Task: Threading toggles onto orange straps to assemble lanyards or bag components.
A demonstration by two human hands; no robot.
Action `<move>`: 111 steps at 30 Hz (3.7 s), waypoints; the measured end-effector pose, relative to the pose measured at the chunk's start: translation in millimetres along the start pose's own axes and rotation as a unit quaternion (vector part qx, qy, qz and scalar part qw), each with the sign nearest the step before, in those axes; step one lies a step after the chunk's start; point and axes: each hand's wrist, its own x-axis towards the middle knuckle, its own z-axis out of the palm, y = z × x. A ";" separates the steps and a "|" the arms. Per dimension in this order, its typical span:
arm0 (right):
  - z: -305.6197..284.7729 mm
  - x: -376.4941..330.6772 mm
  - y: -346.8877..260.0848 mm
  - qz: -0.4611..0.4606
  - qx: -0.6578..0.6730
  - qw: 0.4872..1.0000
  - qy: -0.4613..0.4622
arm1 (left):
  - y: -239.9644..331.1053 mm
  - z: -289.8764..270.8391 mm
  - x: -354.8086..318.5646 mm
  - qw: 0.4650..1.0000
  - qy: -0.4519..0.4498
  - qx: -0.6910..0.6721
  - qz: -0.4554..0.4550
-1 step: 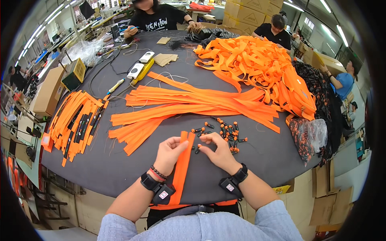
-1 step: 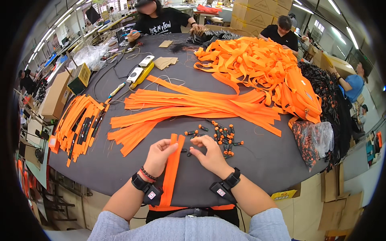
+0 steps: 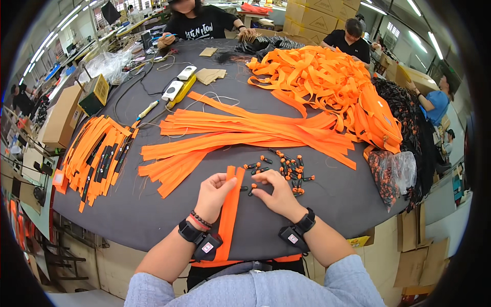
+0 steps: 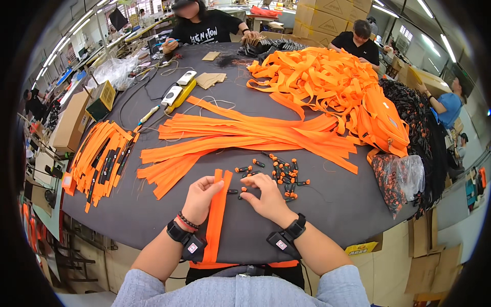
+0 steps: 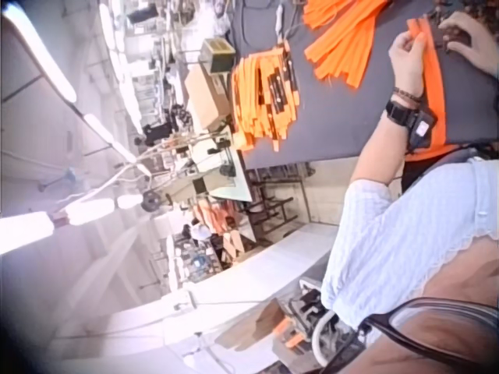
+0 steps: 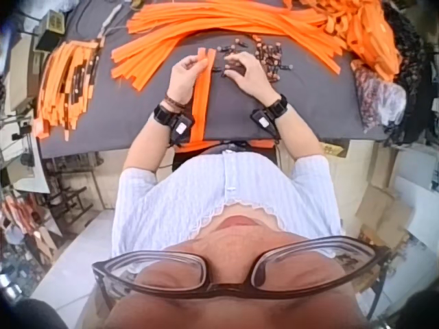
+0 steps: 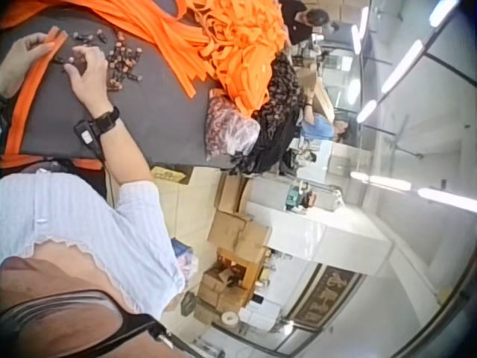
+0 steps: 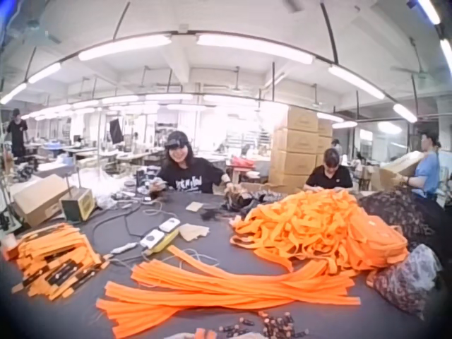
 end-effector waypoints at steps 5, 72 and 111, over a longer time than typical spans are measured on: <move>1.4 -1.5 8.9 0.009 -0.087 0.994 -0.061 | -4.9 -0.4 4.8 0.995 0.011 0.063 0.075; -4.2 -11.7 -4.6 0.051 0.277 0.959 0.009 | -18.4 17.2 -9.5 0.953 -0.090 0.210 0.197; 0.9 -13.5 -7.2 0.088 0.430 0.898 0.021 | -8.4 24.3 -16.5 0.940 -0.072 0.242 0.228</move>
